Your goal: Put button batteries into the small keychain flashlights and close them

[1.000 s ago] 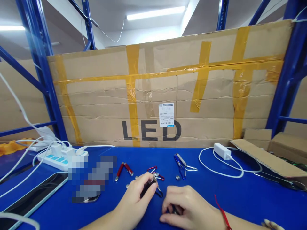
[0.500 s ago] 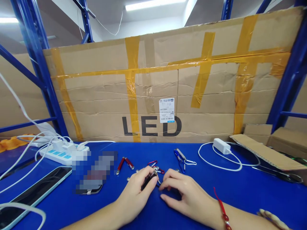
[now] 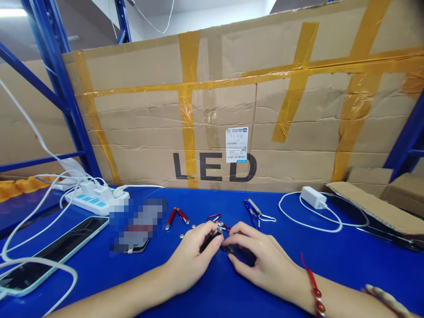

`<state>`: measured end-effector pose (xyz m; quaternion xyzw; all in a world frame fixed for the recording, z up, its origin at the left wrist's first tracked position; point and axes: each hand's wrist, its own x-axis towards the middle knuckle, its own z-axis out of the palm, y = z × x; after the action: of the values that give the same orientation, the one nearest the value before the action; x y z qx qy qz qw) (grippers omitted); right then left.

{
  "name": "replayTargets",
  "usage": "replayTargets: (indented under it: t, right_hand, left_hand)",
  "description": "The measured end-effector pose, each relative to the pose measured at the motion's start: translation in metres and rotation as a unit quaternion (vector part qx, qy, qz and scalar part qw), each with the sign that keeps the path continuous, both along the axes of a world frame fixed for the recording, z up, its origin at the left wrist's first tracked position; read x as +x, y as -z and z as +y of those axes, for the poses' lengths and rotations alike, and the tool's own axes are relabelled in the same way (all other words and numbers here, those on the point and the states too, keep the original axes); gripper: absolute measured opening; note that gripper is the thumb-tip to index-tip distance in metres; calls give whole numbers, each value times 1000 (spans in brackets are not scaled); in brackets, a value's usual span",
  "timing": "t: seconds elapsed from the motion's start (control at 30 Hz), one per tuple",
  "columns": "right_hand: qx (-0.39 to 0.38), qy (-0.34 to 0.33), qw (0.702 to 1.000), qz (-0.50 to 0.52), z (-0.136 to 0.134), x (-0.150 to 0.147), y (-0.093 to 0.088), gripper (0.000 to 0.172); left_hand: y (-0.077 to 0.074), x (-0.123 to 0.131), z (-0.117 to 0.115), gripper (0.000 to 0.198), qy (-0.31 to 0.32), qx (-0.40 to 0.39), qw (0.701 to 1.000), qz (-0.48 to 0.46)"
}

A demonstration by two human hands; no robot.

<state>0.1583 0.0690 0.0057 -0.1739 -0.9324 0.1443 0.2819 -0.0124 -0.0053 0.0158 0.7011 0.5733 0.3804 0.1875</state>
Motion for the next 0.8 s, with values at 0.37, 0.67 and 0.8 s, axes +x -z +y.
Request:
replayTargets:
  t: [0.37, 0.67, 0.8]
  right_hand:
    - [-58, 8, 998, 7, 7, -2, 6, 20]
    - [-78, -11, 995, 58, 5, -1, 3, 27]
    - [-107, -19, 990, 93, 6, -4, 3, 24]
  left_hand:
    - [-2, 2, 1, 21, -7, 12, 999, 36]
    - [-2, 1, 2, 20, -15, 19, 998, 57]
    - [-2, 1, 2, 19, -11, 20, 998, 57]
